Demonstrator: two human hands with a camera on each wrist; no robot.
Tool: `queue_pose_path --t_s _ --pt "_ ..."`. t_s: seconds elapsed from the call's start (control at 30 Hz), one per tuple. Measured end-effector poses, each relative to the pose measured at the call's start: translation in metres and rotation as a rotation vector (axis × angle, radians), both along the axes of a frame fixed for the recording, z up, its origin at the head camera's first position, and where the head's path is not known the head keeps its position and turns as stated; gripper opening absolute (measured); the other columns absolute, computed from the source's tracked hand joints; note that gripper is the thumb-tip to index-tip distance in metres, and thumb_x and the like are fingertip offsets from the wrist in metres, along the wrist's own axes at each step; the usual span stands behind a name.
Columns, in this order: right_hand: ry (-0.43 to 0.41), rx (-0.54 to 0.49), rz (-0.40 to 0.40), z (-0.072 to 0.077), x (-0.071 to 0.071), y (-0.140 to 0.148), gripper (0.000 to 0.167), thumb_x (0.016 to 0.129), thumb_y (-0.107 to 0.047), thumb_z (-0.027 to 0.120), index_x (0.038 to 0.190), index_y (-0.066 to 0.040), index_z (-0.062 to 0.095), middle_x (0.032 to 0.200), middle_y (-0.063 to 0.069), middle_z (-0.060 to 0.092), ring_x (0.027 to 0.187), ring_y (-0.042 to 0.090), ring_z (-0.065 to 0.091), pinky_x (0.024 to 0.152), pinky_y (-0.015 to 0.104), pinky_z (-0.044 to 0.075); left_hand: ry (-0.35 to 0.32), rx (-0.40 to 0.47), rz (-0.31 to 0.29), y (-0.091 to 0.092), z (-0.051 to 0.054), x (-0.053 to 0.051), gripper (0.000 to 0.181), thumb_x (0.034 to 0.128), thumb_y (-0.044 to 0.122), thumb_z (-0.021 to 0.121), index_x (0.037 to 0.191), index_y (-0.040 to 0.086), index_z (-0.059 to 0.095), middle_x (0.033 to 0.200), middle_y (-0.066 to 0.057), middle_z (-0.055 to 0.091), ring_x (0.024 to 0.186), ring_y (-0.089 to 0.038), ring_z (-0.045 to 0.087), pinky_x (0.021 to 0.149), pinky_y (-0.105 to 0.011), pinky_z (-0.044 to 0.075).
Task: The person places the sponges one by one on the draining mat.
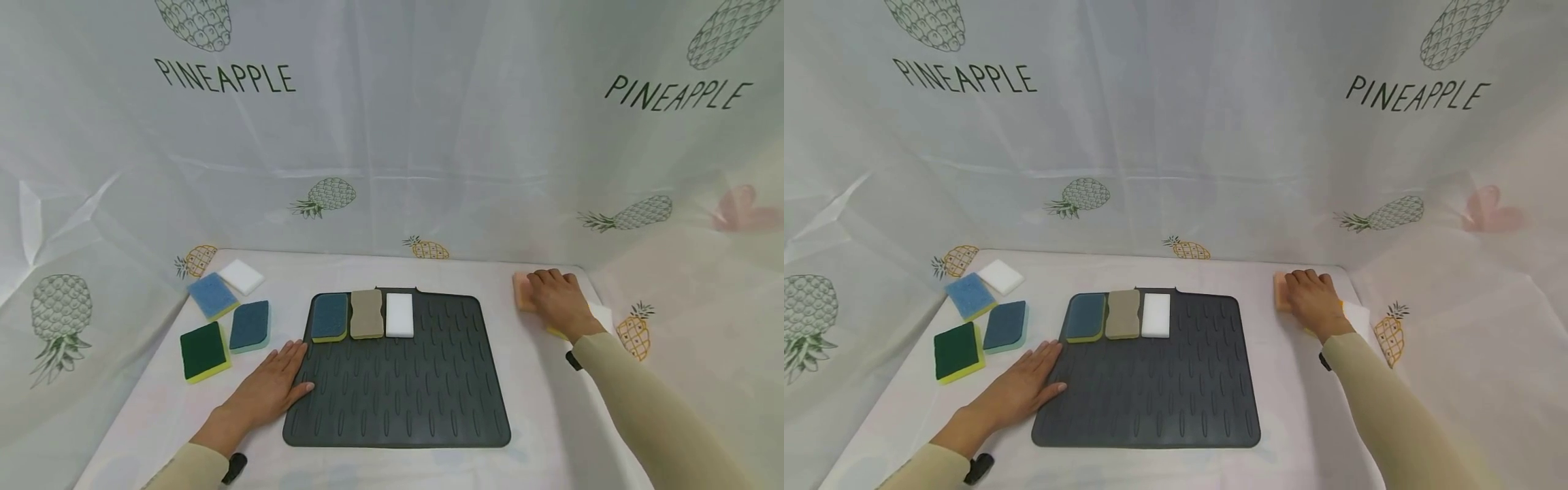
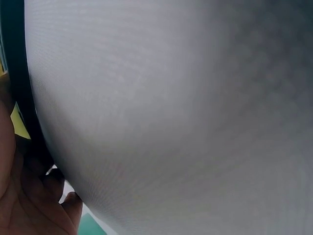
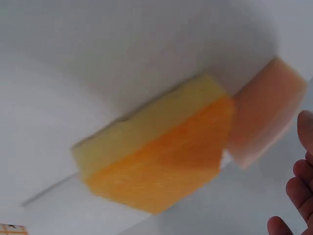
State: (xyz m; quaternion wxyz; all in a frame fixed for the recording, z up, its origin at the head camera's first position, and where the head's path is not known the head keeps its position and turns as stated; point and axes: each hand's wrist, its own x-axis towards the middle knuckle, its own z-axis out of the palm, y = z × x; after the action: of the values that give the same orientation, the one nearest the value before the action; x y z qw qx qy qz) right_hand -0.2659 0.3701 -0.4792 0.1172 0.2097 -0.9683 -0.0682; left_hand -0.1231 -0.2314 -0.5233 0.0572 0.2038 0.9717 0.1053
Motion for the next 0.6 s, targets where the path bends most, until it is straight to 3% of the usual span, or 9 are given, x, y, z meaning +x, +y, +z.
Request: queue_pose_path --t_s 0.13,0.3,0.4,0.6 --pt "-0.039 0.007 -0.067 -0.004 0.002 0.012 0.035 0.098 0.000 0.068 0.130 0.008 0.056 0.133 0.026 0.061 0.120 0.048 0.054 0.092 0.068 0.045 -0.011 -0.004 0.004 0.000 0.000 0.000 0.082 0.1059 0.052 0.059 0.163 -0.002 0.034 0.168 -0.023 0.037 0.156 -0.043 0.034 0.125 -0.062 0.031" --pt "-0.093 -0.014 -0.141 -0.002 0.001 0.017 0.062 0.098 -0.018 0.074 0.146 0.007 0.044 0.145 0.028 0.049 0.131 0.052 0.044 0.099 0.072 0.040 0.001 -0.015 0.002 -0.002 -0.006 -0.001 0.083 0.1058 0.052 0.059 0.164 -0.002 0.033 0.168 -0.023 0.036 0.157 -0.042 0.033 0.125 -0.062 0.031" --pt "-0.103 -0.014 -0.147 0.003 0.001 0.017 0.080 0.094 -0.027 0.081 0.152 0.007 0.038 0.149 0.029 0.044 0.135 0.053 0.041 0.102 0.073 0.039 0.013 -0.013 0.000 -0.003 -0.007 -0.001 0.083 0.1052 0.050 0.061 0.163 -0.002 0.033 0.168 -0.023 0.036 0.156 -0.042 0.034 0.125 -0.062 0.032" --pt "-0.097 -0.014 -0.128 0.005 0.005 0.020 0.085 0.089 -0.036 0.086 0.148 0.008 0.043 0.146 0.029 0.049 0.134 0.052 0.044 0.103 0.074 0.039 0.013 -0.015 -0.002 -0.003 -0.006 -0.001 0.083 0.1052 0.051 0.060 0.163 -0.002 0.034 0.168 -0.023 0.037 0.156 -0.042 0.035 0.125 -0.062 0.032"
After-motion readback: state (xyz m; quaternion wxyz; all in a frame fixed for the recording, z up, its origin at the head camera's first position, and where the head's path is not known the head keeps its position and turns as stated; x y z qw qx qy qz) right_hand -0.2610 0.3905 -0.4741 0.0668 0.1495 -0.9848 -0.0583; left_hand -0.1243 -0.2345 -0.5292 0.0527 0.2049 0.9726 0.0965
